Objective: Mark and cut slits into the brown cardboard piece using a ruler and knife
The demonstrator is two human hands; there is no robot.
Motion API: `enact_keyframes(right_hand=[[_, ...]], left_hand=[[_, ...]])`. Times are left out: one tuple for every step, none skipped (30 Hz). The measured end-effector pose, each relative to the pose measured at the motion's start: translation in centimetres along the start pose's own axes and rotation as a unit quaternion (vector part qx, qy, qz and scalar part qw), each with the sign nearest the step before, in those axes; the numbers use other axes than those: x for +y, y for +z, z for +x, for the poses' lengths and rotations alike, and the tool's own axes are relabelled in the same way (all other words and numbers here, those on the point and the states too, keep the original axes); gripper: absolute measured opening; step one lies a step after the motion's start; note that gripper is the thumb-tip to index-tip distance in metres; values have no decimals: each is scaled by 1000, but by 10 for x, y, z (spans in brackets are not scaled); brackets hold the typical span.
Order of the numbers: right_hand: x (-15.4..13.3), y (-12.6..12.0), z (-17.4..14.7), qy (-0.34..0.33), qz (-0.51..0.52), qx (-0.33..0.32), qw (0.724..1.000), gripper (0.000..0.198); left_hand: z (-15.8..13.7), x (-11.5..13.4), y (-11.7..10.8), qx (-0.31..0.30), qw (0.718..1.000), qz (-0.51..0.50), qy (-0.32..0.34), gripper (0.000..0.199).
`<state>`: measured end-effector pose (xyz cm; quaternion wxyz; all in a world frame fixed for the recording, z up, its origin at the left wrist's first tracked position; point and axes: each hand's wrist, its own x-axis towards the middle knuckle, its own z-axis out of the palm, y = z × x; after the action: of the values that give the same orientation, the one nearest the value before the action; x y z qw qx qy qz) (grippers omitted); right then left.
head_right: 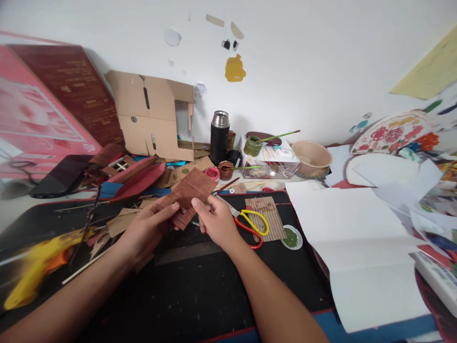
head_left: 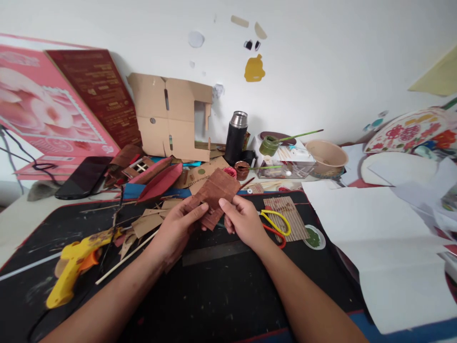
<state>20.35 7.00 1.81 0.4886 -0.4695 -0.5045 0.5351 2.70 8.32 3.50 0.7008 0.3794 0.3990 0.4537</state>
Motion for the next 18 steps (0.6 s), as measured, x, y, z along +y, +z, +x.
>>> enact_keyframes(right_hand=[[0,0,0,0,4,-2,1000,49],[0,0,0,-1,8,-6,1000,50],[-1,1,0,0,12,-12,1000,51],[-1,1,-1,0,15,-19,1000,51],[-1,1,-1,0,15,-28,999,51],[-2,2,-1,0,13,-38,999,50],[-2,2,-2,-1,7,-46,999,48],[-3,3,-2,-2,-1,-51,999,46],[-4,3,-2,-4,-10,-53,999,45],[-4,3,-2,-5,-18,-53,998,43],[-5,3,-2,-5,-22,-51,998,41],[-5,3,-2,-3,-24,-47,999,40],[-6,2,-2,-2,-24,-45,999,39],[-6,2,-2,-1,-23,-43,999,39],[-7,1,-2,0,-22,-42,999,39],[-7,1,-2,1,-22,-41,999,39],[-7,1,-2,1,-22,-40,999,39],[-7,0,-2,2,-21,-40,999,39]], left_hand=[[0,0,0,2,1000,0,2,43],[0,0,1,4,1000,-1,4,43],[0,0,1,7,1000,-2,7,42],[0,0,1,11,1000,-2,11,42],[1,0,1,13,1000,-3,14,41],[1,0,0,14,1000,-3,18,40],[1,0,0,14,1000,-2,21,39],[1,0,0,14,1000,-1,23,38],[1,0,0,12,1000,0,24,38],[1,0,1,10,1000,1,24,38],[0,1,0,8,1000,2,23,38],[0,1,0,6,1000,3,21,39],[0,1,0,4,1000,3,19,41],[1,2,-1,2,1000,2,17,42],[1,2,-2,1,1000,1,15,43],[2,3,-3,1,1000,-2,14,43],[2,5,-5,2,1000,-5,15,43],[3,6,-6,5,1000,-10,17,43]])
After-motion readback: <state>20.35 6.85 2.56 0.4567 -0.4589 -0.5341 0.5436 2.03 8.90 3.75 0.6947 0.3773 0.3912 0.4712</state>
